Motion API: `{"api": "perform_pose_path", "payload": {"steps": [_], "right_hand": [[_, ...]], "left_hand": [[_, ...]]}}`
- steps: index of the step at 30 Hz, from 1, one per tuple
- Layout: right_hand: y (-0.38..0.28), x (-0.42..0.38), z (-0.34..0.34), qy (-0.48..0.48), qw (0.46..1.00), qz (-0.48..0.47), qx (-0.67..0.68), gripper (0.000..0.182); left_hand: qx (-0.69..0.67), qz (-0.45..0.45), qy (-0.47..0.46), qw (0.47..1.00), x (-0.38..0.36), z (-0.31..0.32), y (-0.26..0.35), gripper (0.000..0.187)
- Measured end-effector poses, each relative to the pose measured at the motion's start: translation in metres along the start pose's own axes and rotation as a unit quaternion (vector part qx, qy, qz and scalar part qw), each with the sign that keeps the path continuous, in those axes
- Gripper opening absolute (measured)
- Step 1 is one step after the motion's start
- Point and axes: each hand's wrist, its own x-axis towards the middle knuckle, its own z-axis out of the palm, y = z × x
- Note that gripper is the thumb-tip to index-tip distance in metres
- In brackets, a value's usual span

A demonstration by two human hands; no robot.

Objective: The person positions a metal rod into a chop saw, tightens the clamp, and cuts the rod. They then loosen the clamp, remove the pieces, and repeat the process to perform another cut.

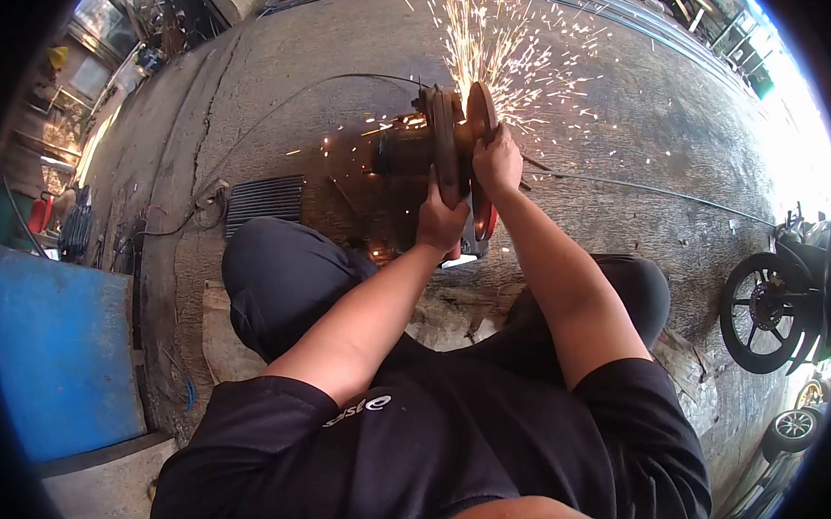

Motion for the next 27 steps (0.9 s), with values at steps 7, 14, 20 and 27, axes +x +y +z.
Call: {"api": "perform_pose_path", "payload": {"steps": [7, 14, 20, 27], "right_hand": [[-0.001, -0.003, -0.001, 0.002, 1.000, -0.008, 0.009, 0.029], [0.002, -0.002, 0.001, 0.001, 1.000, -0.014, 0.011, 0.029], [-0.001, -0.004, -0.001, -0.002, 1.000, 0.002, 0.001, 0.030], [-0.004, -0.006, -0.005, -0.013, 1.000, 0.004, 0.007, 0.050]], "left_hand": [[0.009, -0.016, -0.011, 1.000, 0.000, 0.000, 0.000, 0.088], [-0.019, -0.019, -0.015, 1.000, -0.001, -0.002, 0.001, 0.088], [-0.013, 0.014, -0.001, 1.000, -0.002, -0.003, 0.006, 0.086], [-0.007, 0.006, -0.006, 1.000, -0.001, 0.002, -0.007, 0.085]]}}
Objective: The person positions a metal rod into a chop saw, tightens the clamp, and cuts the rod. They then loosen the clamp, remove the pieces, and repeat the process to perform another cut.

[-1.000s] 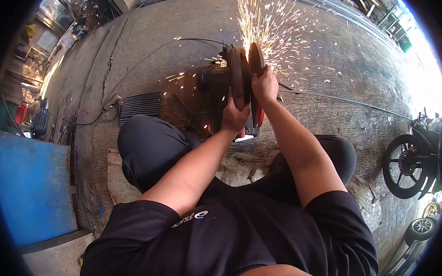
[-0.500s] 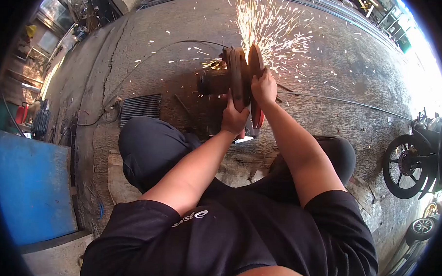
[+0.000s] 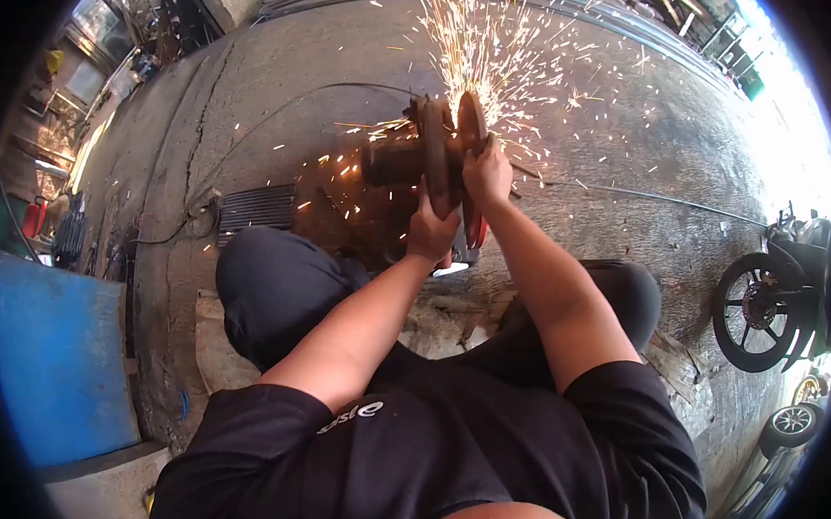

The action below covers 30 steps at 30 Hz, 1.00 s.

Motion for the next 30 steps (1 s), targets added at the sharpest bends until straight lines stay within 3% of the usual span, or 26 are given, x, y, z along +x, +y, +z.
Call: {"api": "perform_pose_path", "payload": {"steps": [13, 16, 18, 24, 27, 30], "right_hand": [[0.005, -0.001, 0.006, 0.015, 1.000, -0.013, -0.005, 0.049], [0.001, -0.001, -0.002, -0.023, 1.000, 0.009, -0.006, 0.034], [0.005, -0.002, 0.005, 0.032, 0.999, -0.030, 0.014, 0.047], [0.008, -0.001, 0.008, 0.009, 1.000, -0.007, 0.000, 0.048], [0.011, -0.003, 0.012, 0.033, 0.999, -0.024, -0.006, 0.050], [0.014, -0.008, 0.011, 0.012, 1.000, -0.019, 0.012, 0.052]], "left_hand": [[-0.029, -0.010, -0.012, 0.999, -0.002, -0.002, 0.001, 0.085], [-0.028, -0.017, -0.017, 0.999, -0.002, -0.004, 0.009, 0.084], [-0.029, -0.005, -0.012, 0.999, -0.003, -0.006, 0.012, 0.084], [-0.023, 0.016, 0.008, 1.000, -0.002, -0.003, 0.007, 0.083], [-0.037, -0.052, -0.033, 0.997, -0.004, -0.006, 0.011, 0.083], [0.068, 0.008, -0.001, 0.998, -0.007, -0.001, -0.002, 0.088]]}}
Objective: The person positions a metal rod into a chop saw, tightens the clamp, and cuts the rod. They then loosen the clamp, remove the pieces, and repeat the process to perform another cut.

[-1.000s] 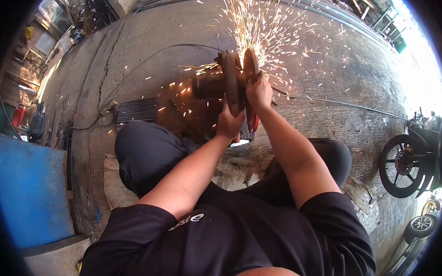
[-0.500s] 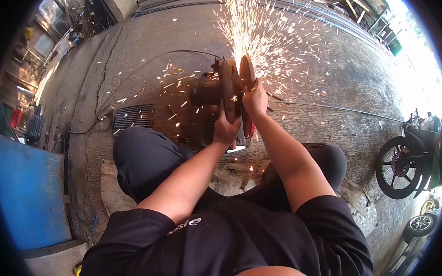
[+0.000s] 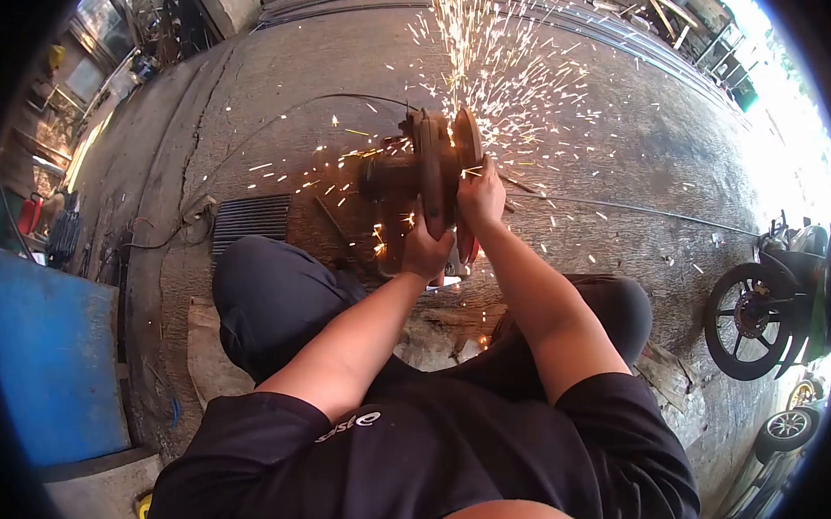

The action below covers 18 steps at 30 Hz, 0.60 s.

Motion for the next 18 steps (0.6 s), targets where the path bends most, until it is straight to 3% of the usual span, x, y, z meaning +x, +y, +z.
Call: {"api": "perform_pose_path", "payload": {"steps": [5, 15, 18], "right_hand": [[0.002, -0.009, 0.001, -0.013, 0.999, 0.020, 0.022, 0.053], [0.004, -0.006, 0.004, 0.032, 0.999, -0.005, 0.019, 0.051], [0.004, -0.008, 0.002, 0.010, 0.999, 0.017, 0.030, 0.051]], "left_hand": [[-0.124, -0.009, -0.016, 0.992, -0.001, 0.015, -0.023, 0.088], [-0.083, -0.030, -0.015, 0.996, -0.004, 0.005, -0.005, 0.086], [-0.074, -0.077, -0.036, 0.994, -0.005, 0.002, 0.001, 0.086]]}}
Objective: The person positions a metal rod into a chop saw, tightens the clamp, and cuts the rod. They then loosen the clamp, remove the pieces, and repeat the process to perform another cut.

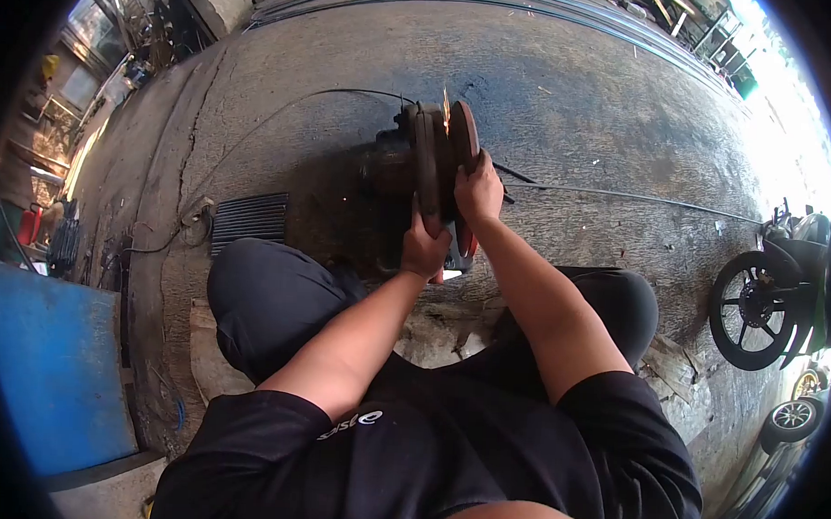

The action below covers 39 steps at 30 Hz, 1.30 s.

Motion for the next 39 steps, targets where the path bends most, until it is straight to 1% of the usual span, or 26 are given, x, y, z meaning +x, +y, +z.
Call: {"api": "perform_pose_path", "payload": {"steps": [2, 3, 8, 12, 14, 17, 24, 26, 32, 36, 39], "right_hand": [[0.001, 0.001, 0.001, 0.006, 1.000, -0.005, 0.001, 0.051], [0.001, 0.000, 0.001, 0.005, 1.000, -0.005, 0.001, 0.051], [0.001, 0.001, 0.001, 0.005, 1.000, -0.005, -0.005, 0.051], [0.001, 0.001, 0.001, 0.002, 1.000, -0.002, 0.001, 0.051], [0.001, 0.001, 0.002, 0.009, 1.000, -0.007, 0.001, 0.051], [0.001, 0.001, 0.001, 0.006, 1.000, -0.004, -0.005, 0.050], [-0.002, 0.000, -0.002, 0.015, 1.000, -0.011, -0.003, 0.050], [-0.004, 0.000, -0.003, 0.002, 1.000, 0.004, 0.012, 0.052], [-0.004, 0.001, -0.002, 0.010, 1.000, -0.002, 0.008, 0.052], [-0.003, 0.000, -0.003, 0.004, 1.000, -0.001, 0.012, 0.052], [-0.001, 0.001, -0.001, 0.011, 1.000, -0.005, -0.008, 0.049]], "left_hand": [[0.007, -0.036, -0.015, 0.999, 0.000, -0.001, 0.004, 0.086], [0.007, -0.037, -0.015, 0.999, -0.001, -0.001, 0.003, 0.086], [-0.010, 0.004, -0.001, 1.000, 0.001, 0.000, -0.002, 0.086], [-0.002, -0.005, -0.007, 1.000, 0.000, 0.000, -0.002, 0.085], [0.014, 0.033, 0.028, 0.999, 0.002, 0.003, -0.005, 0.087], [0.009, 0.051, 0.029, 0.998, 0.003, 0.004, -0.009, 0.087], [0.004, 0.061, 0.031, 0.998, 0.002, 0.004, -0.008, 0.086], [-0.022, 0.070, 0.027, 0.997, 0.003, 0.004, -0.010, 0.086], [-0.012, 0.079, 0.043, 0.996, 0.003, 0.005, -0.010, 0.085], [-0.010, 0.063, 0.036, 0.997, 0.001, 0.004, -0.006, 0.085], [-0.013, 0.060, 0.033, 0.998, 0.001, 0.004, -0.006, 0.085]]}}
